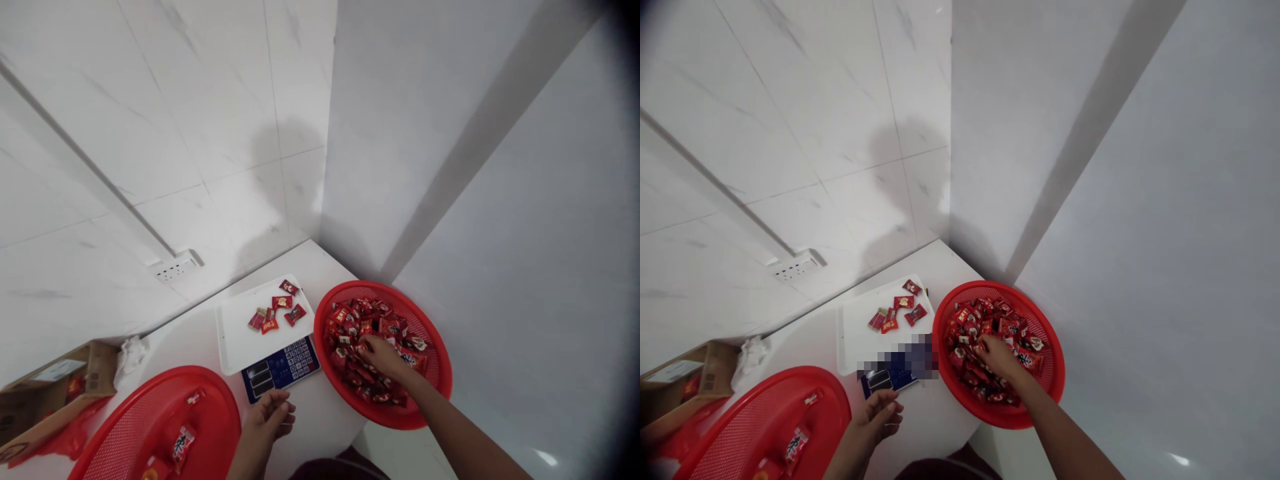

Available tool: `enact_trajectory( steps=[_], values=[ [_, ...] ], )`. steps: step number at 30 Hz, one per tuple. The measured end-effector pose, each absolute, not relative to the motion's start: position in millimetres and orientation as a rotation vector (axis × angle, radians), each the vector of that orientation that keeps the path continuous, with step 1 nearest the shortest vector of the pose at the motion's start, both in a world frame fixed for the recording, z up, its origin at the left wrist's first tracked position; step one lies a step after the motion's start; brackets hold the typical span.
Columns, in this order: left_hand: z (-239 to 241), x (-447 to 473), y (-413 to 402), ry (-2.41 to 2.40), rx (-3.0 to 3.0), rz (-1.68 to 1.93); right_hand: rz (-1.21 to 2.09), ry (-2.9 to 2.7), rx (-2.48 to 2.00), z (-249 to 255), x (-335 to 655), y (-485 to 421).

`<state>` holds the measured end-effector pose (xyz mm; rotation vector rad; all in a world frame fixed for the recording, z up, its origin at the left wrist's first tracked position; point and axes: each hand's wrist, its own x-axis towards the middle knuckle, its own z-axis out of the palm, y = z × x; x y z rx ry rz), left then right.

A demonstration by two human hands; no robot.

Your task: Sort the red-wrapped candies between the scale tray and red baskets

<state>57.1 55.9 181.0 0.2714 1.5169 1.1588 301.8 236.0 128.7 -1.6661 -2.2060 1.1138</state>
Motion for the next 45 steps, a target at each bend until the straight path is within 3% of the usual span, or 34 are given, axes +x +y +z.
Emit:
enact_trajectory(
  steps=[24,39,45],
  values=[
    [210,65,42,1.532,0.234,1.08,1.216,-1.798,-1.647,144,292,253],
    [228,53,32,1.35,0.43,0.956,1.185,-1.609,-1.622,202,246,175],
    [246,66,33,1.159,0.501,0.978,1.329,-1.6,-1.44,222,197,121]
  ],
)
